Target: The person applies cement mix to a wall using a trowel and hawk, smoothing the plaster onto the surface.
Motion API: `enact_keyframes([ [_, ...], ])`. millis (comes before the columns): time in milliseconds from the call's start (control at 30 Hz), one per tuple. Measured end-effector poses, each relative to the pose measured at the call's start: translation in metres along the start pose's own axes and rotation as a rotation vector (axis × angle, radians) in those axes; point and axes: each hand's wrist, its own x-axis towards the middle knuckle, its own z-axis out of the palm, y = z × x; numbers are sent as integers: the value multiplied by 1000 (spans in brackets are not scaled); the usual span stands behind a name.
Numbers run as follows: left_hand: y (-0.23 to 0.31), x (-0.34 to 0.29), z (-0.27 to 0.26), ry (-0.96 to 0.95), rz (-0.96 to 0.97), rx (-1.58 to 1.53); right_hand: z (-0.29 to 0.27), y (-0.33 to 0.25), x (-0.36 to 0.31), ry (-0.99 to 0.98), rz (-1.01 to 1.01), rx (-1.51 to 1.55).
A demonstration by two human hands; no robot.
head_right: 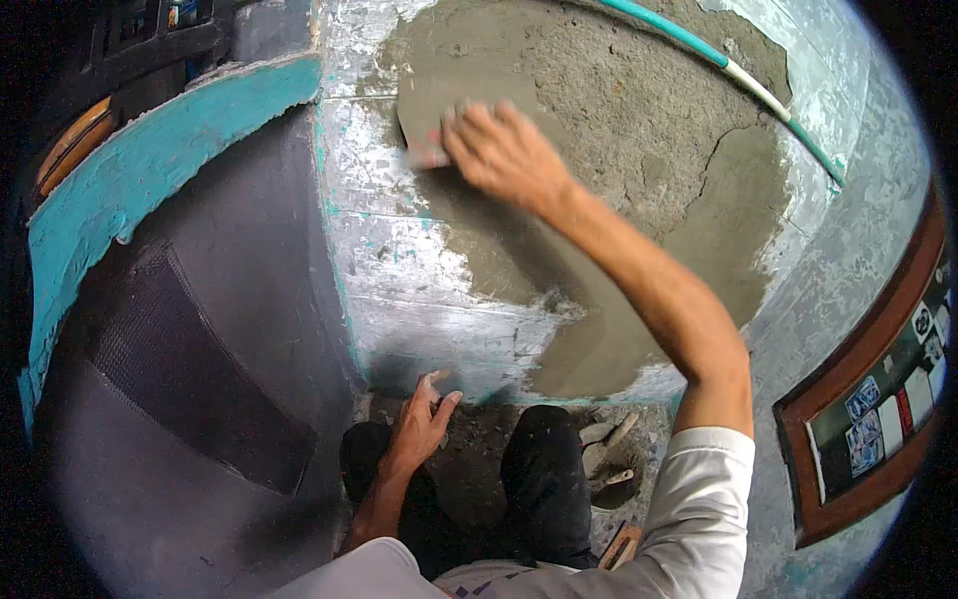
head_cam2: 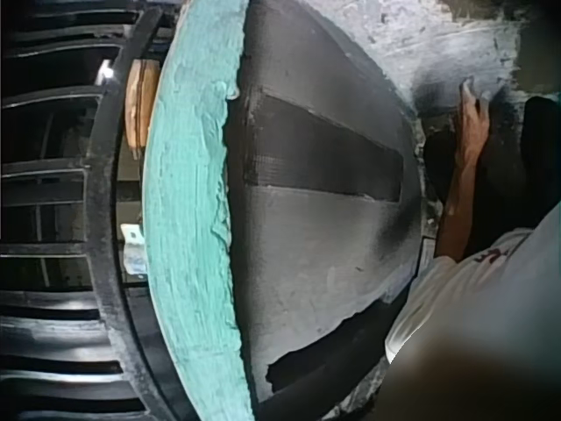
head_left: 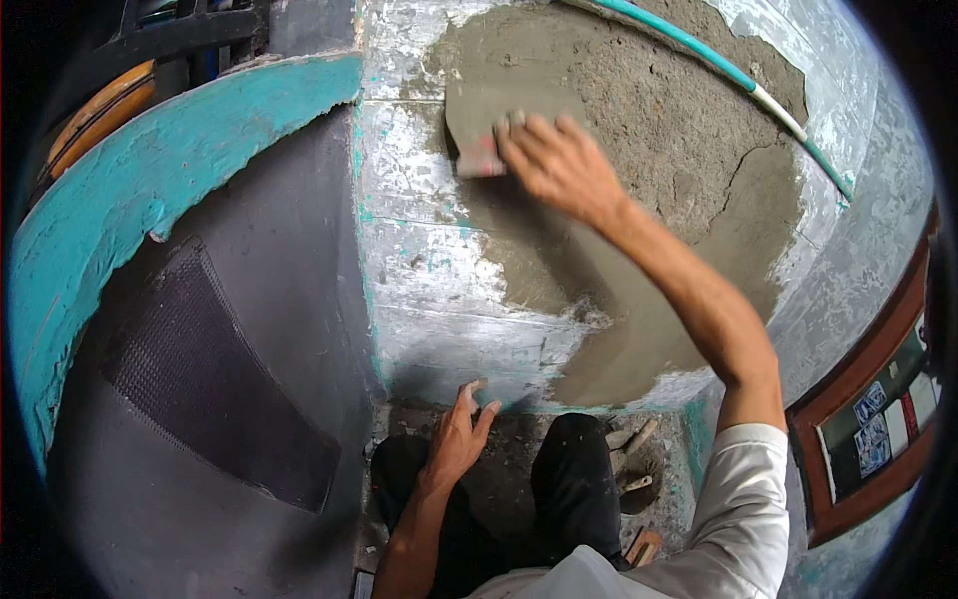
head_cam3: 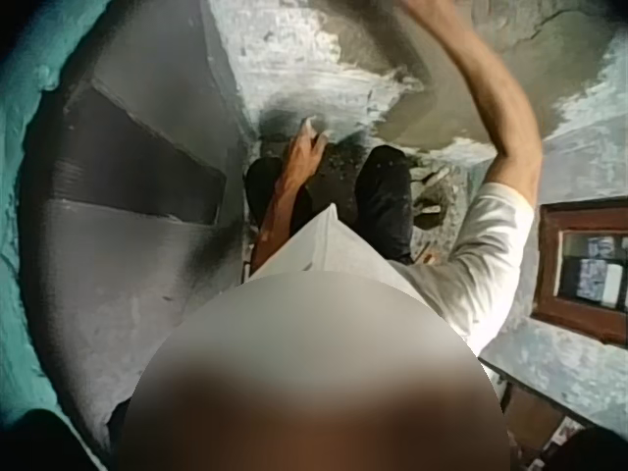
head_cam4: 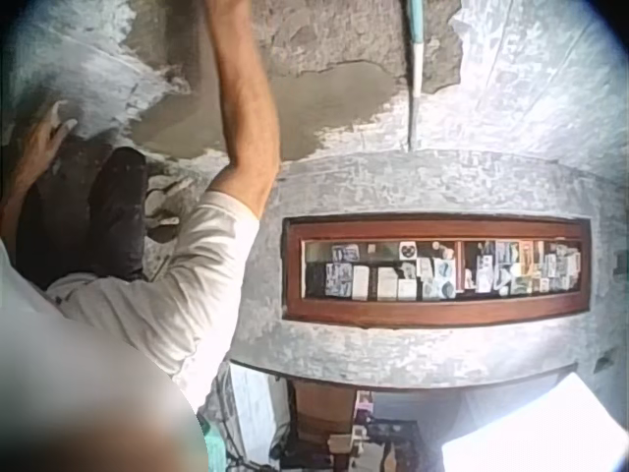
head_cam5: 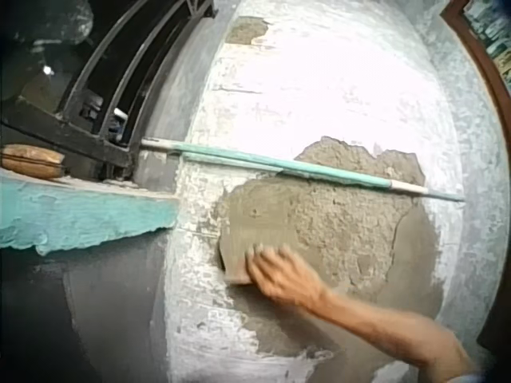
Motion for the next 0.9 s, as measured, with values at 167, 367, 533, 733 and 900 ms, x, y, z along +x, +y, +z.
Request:
enact_keyframes([
  [167, 4, -3, -6, -4, 16, 9, -38, -59, -53, -42, -45, 298],
  [367, -1, 0, 1, 73, 121, 80, -26, 13, -22, 126, 241, 109],
  [533, -2, 0, 0, 53, 78, 51, -36, 36, -6, 43, 285, 60],
  [733, 0, 0, -3, 18, 40, 30, -60, 13, -31, 73, 283, 157],
  [900, 0, -1, -1, 29, 37, 24, -47, 28, -19, 61, 334, 117],
])
